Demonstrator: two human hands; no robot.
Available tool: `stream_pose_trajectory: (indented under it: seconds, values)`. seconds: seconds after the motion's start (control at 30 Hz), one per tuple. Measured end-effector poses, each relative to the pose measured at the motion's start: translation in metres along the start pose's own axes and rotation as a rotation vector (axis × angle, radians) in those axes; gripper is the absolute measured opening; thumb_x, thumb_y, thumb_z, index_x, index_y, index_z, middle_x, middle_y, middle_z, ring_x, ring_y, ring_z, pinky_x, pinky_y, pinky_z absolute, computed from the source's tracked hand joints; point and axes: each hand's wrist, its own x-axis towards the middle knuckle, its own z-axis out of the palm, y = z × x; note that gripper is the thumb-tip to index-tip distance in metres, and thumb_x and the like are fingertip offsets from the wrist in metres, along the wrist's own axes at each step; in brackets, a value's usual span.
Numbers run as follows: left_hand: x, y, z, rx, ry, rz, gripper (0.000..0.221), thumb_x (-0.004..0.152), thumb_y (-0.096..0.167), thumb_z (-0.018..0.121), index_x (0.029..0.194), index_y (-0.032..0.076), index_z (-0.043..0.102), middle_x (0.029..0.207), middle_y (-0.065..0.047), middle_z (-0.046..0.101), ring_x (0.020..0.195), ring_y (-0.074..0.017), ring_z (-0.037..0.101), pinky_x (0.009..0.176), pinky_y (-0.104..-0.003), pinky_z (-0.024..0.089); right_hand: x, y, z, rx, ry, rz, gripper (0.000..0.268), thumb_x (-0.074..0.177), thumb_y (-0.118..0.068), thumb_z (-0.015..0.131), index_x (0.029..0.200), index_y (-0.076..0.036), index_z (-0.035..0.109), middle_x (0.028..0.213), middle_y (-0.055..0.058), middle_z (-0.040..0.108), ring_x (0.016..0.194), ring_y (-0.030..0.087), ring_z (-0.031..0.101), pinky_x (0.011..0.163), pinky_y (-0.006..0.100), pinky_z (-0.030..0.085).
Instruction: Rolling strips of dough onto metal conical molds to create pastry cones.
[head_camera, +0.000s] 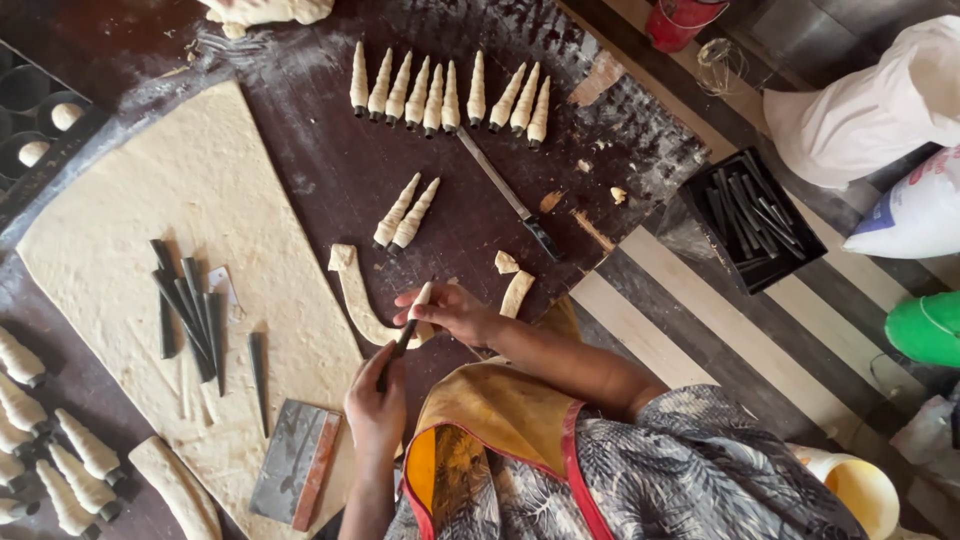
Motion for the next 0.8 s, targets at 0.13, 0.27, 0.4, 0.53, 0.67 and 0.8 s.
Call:
stream_pose_trajectory:
  seconds: [0.13,0.27,0.4,0.53,0.67,0.8]
  values:
    - [0.004,-0.043,0.009,0.271,0.131,0.813,0.03,0.096,0.019,0.067,0.121,0.002,0.066,0.107,-0.019,0.071,0.093,-0.0224,0.072,0.078,-0.029,0.054,-0.004,-0.006,0.005,-0.033,0.028,0.109,0.032,0.102,-0.016,0.066,0.131,-0.002,0.064,0.12,0.019,0.073,0.109,0.029,0.072,0.095,0.041,0.064]
    - [0.007,-0.029,0.009,-0.321,-0.049,-0.169,0.03,0.098,0.014,0.064,0.123,0.002,0.076,0.089,-0.007,0.071,0.065,-0.0099,0.054,0.055,-0.023,0.042,-0.005,0.002,0.004,-0.063,0.041,0.054,0.029,0.104,-0.017,0.066,0.128,0.0,0.065,0.122,0.018,0.072,0.121,0.028,0.07,0.103,0.04,0.06]
    - [0.019,-0.064,0.014,-1.413,-0.469,-0.547,0.023,0.099,0.022,0.065,0.111,0.003,0.071,0.081,-0.01,0.072,0.056,-0.0126,0.056,0.045,-0.024,0.043,-0.003,0.026,-0.014,-0.046,0.036,-0.03,0.022,0.103,-0.014,0.07,0.121,-0.001,0.064,0.125,0.014,0.07,0.119,0.029,0.071,0.107,0.044,0.06]
    - [0.01,-0.045,0.011,-0.288,-0.036,-0.028,0.032,0.1,0.011,0.063,0.13,0.002,0.07,0.092,-0.002,0.073,0.072,-0.0058,0.058,0.061,-0.018,0.045,-0.005,0.011,-0.003,-0.12,0.014,0.04,0.028,0.105,-0.017,0.067,0.128,0.0,0.066,0.116,0.018,0.074,0.114,0.026,0.071,0.095,0.038,0.059]
    - [0.017,-0.076,0.017,-1.057,-0.206,-0.462,0.028,0.102,0.017,0.064,0.125,0.001,0.065,0.089,-0.005,0.068,0.068,-0.0096,0.058,0.054,-0.022,0.046,-0.006,0.007,0.0,-0.126,-0.02,-0.002,0.03,0.103,-0.021,0.068,0.126,-0.001,0.065,0.117,0.017,0.074,0.105,0.023,0.074,0.085,0.037,0.064]
    - [0.015,-0.056,0.014,-0.732,-0.046,-0.054,0.029,0.099,0.015,0.068,0.123,0.001,0.068,0.092,-0.007,0.067,0.078,-0.011,0.061,0.066,-0.023,0.052,-0.008,0.003,0.004,-0.149,-0.069,0.02,0.036,0.105,-0.023,0.069,0.133,-0.001,0.066,0.119,0.018,0.074,0.102,0.021,0.073,0.09,0.032,0.064]
